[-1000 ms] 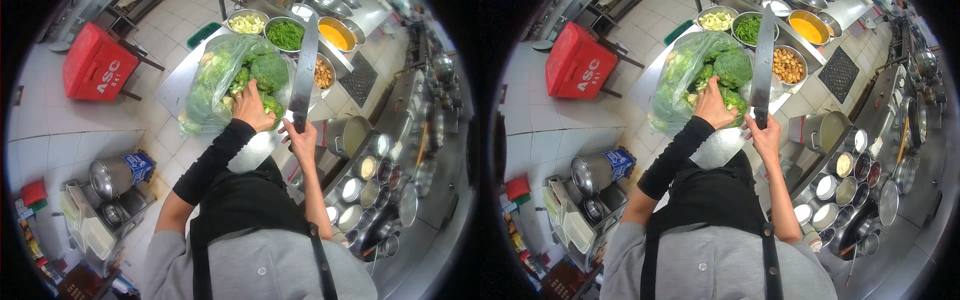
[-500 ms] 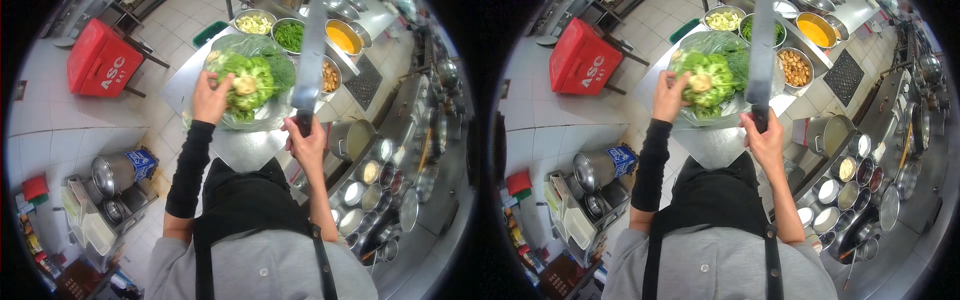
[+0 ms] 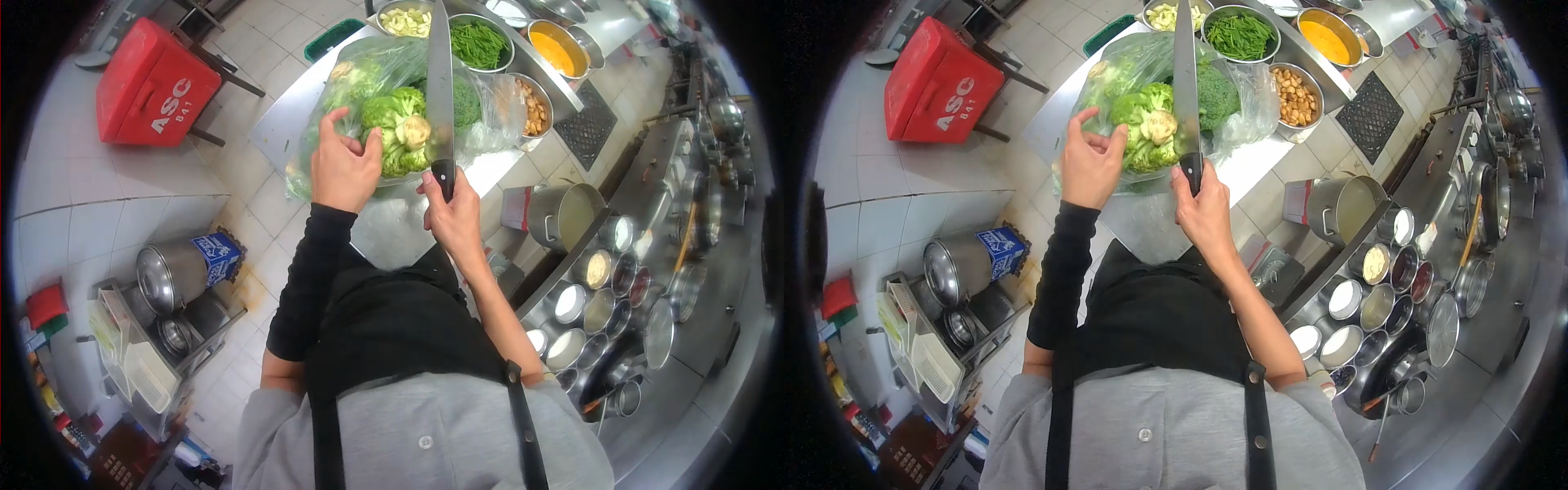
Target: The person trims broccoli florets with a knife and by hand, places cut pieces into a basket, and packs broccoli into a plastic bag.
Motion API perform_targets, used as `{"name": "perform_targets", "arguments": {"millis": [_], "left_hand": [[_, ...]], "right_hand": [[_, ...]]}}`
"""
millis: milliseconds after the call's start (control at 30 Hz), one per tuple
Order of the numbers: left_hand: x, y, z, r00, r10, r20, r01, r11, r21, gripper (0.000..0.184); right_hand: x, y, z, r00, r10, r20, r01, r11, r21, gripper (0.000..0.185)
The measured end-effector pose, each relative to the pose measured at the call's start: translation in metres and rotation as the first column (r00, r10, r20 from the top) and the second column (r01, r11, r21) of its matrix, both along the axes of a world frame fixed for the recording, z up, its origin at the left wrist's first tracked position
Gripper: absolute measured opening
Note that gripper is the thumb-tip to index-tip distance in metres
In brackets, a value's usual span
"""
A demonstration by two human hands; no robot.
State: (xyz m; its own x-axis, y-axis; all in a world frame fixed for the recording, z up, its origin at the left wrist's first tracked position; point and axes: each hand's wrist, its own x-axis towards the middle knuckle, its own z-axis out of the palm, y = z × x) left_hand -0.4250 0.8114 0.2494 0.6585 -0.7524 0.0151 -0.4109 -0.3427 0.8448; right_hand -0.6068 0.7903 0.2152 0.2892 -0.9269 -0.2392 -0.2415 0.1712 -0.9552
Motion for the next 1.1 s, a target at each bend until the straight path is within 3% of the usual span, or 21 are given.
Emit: {"name": "perform_targets", "arguments": {"millis": [133, 233, 333, 433, 500, 633, 733, 833, 933, 1033, 1100], "left_hand": [[-0.002, 0.001, -0.006, 0.981, -0.065, 0.182, 0.073, 0.997, -0.036, 0.049], [0.001, 0.005, -0.007, 1.0, -0.018, 0.001, 0.018, 0.999, -0.036, 0.046], [0.004, 0.007, -0.024, 0.988, 0.008, -0.153, -0.016, 0.999, -0.049, 0.047], [0.004, 0.008, -0.034, 0.958, -0.001, -0.286, -0.037, 0.991, -0.128, 0.049], [0.002, 0.008, -0.032, 0.952, -0.009, -0.306, -0.039, 0.988, -0.149, 0.049], [0.004, 0.01, -0.031, 0.953, -0.015, -0.302, -0.028, 0.99, -0.137, 0.047], [0.003, 0.011, -0.031, 0.959, -0.006, -0.282, -0.039, 0.987, -0.153, 0.046], [0.003, 0.011, -0.029, 0.96, -0.01, -0.279, -0.032, 0.989, -0.146, 0.045], [0.0, 0.008, -0.031, 0.968, 0.026, -0.25, -0.052, 0.994, -0.098, 0.044], [0.002, 0.008, -0.032, 0.967, -0.005, -0.254, -0.018, 0.996, -0.09, 0.038], [0.009, 0.015, -0.035, 0.884, -0.08, -0.46, -0.022, 0.977, -0.212, 0.033]], "right_hand": [[0.004, 0.0, 0.001, 1.0, -0.006, 0.016, 0.006, 0.999, 0.039, 0.031], [0.003, 0.0, 0.008, 0.999, 0.002, -0.037, 0.0, 0.999, 0.041, 0.03], [-0.008, 0.005, 0.002, 0.978, 0.006, -0.207, -0.026, 0.995, -0.093, 0.03], [-0.011, 0.021, 0.007, 0.99, -0.021, -0.142, -0.025, 0.95, -0.312, 0.024], [-0.008, 0.025, 0.013, 0.99, 0.003, -0.138, -0.061, 0.907, -0.417, 0.022], [0.008, 0.013, 0.021, 0.948, 0.042, -0.317, -0.226, 0.789, -0.571, 0.023], [0.016, 0.013, 0.025, 0.952, 0.033, -0.305, -0.237, 0.709, -0.664, 0.023], [0.025, 0.016, 0.03, 0.938, 0.008, -0.346, -0.256, 0.687, -0.68, 0.024], [0.034, 0.005, 0.0, 0.855, -0.003, -0.519, -0.355, 0.727, -0.588, 0.024], [0.034, 0.001, -0.011, 0.902, 0.063, -0.428, -0.314, 0.776, -0.547, 0.025], [0.027, -0.004, -0.011, 0.935, 0.143, -0.324, -0.297, 0.816, -0.496, 0.026]]}}
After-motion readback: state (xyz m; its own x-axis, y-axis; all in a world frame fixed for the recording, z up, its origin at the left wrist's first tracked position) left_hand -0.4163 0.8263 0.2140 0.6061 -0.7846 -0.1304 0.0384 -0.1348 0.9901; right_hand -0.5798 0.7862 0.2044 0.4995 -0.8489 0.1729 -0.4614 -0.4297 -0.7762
